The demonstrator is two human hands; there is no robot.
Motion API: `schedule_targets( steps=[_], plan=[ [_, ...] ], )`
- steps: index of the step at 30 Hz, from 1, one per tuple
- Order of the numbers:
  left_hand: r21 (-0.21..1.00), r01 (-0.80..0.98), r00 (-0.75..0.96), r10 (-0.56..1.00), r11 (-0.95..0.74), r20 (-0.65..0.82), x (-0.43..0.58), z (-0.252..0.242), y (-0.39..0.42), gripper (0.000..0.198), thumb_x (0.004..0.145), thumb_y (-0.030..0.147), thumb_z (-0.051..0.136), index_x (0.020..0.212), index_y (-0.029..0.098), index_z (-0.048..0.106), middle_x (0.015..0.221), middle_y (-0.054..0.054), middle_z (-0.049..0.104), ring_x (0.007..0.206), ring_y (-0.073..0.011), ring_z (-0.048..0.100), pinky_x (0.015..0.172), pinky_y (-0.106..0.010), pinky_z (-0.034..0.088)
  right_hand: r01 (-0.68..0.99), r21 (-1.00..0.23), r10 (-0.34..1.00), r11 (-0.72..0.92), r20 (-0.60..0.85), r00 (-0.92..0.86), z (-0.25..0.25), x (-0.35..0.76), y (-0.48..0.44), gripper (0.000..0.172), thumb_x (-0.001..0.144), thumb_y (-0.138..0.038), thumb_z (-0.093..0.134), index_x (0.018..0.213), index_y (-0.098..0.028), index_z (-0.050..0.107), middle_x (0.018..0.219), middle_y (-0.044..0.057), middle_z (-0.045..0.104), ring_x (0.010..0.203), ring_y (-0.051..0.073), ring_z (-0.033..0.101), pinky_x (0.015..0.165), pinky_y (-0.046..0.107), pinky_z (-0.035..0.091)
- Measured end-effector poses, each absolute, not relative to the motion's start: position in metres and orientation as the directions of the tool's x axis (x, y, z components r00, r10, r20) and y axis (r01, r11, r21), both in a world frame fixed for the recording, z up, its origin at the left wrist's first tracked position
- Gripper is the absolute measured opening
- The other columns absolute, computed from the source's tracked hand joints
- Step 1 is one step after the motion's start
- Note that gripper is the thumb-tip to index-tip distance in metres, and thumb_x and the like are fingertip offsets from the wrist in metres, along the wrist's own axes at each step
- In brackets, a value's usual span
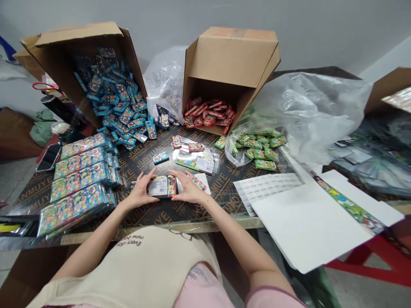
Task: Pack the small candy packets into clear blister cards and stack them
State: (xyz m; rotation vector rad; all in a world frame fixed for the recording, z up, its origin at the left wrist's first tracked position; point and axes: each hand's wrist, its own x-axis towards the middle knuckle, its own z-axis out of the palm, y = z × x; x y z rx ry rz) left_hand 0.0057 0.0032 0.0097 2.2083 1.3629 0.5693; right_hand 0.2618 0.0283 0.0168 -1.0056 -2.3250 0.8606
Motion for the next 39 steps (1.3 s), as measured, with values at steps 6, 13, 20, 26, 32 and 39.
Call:
schedule_targets(
  steps=[6, 13, 20, 26, 32, 39],
  plan=[
    [0.605, 0.731, 0.263, 0.948, -0.315, 0.177, 0.006, 0.01, 0.005, 0.109, 0.063, 0.039, 0.076, 0.149, 0.023, 0.011, 0.128, -0.012, 0.056, 0.122, -0.0311, 0.05, 0.111, -0.058, 0.018, 0.532, -0.701, 0.877, 0.476, 0.327, -0.353, 0.019, 0.253, 0.02, 0.088, 0.073, -0.058, 0.067, 0.145, -0.025, 0.028, 0.128, 0.012, 0.057, 0.131, 0.03, 0.04, 0.112, 0.053, 0.014],
    [0.526, 0.788, 0.281, 0.947, -0.32, 0.155, 0.007, -0.005, 0.011, 0.107, 0.065, 0.039, 0.075, 0.149, 0.023, 0.011, 0.126, -0.011, 0.057, 0.12, -0.0313, 0.05, 0.11, -0.056, 0.021, 0.594, -0.658, 0.887, 0.463, 0.342, -0.312, 0.013, 0.279, 0.048, 0.052, 0.092, -0.045, 0.047, 0.139, -0.026, 0.038, 0.129, 0.008, 0.059, 0.126, 0.024, 0.046, 0.11, 0.047, 0.019],
    [0.335, 0.849, 0.402, 0.911, -0.408, 0.09, 0.009, -0.038, 0.01, 0.074, 0.074, 0.051, 0.065, 0.137, 0.021, 0.044, 0.123, -0.013, 0.055, 0.117, -0.0305, 0.048, 0.107, -0.053, 0.026, 0.993, -0.116, 0.978, 0.015, 0.21, 0.01, -0.009, 0.386, 0.175, 0.057, 0.088, -0.036, 0.05, 0.139, -0.012, 0.04, 0.14, 0.021, 0.046, 0.132, 0.038, 0.033, 0.102, 0.056, 0.024],
    [0.322, 0.838, 0.414, 0.898, -0.439, 0.148, 0.01, -0.042, 0.009, 0.07, 0.076, 0.05, 0.063, 0.137, 0.022, 0.044, 0.124, -0.012, 0.054, 0.117, -0.0296, 0.047, 0.106, -0.05, 0.029, 0.989, 0.062, 0.976, 0.135, 0.165, -0.144, -0.013, 0.416, 0.206, 0.038, 0.085, -0.022, 0.047, 0.118, -0.006, 0.057, 0.1, 0.021, 0.069, 0.108, 0.033, 0.053, 0.107, 0.056, 0.012],
    [0.343, 0.828, 0.42, 0.896, -0.443, 0.144, 0.008, -0.04, 0.011, 0.072, 0.074, 0.052, 0.065, 0.137, 0.024, 0.045, 0.124, -0.011, 0.055, 0.115, -0.03, 0.048, 0.105, -0.05, 0.03, 0.976, 0.07, 0.967, 0.204, 0.142, -0.213, -0.007, 0.426, 0.205, 0.034, 0.087, -0.016, 0.038, 0.101, -0.009, 0.068, 0.093, 0.017, 0.069, 0.095, 0.028, 0.058, 0.11, 0.05, 0.009],
    [0.327, 0.831, 0.43, 0.893, -0.45, 0.135, 0.007, -0.041, 0.012, 0.072, 0.075, 0.053, 0.064, 0.137, 0.022, 0.044, 0.125, -0.012, 0.053, 0.115, -0.0297, 0.047, 0.105, -0.049, 0.03, 0.991, 0.013, 0.988, 0.133, 0.083, -0.133, -0.017, 0.428, 0.214, 0.056, 0.088, -0.033, 0.044, 0.139, -0.01, 0.04, 0.134, 0.019, 0.053, 0.128, 0.034, 0.038, 0.104, 0.055, 0.023]
  ],
)
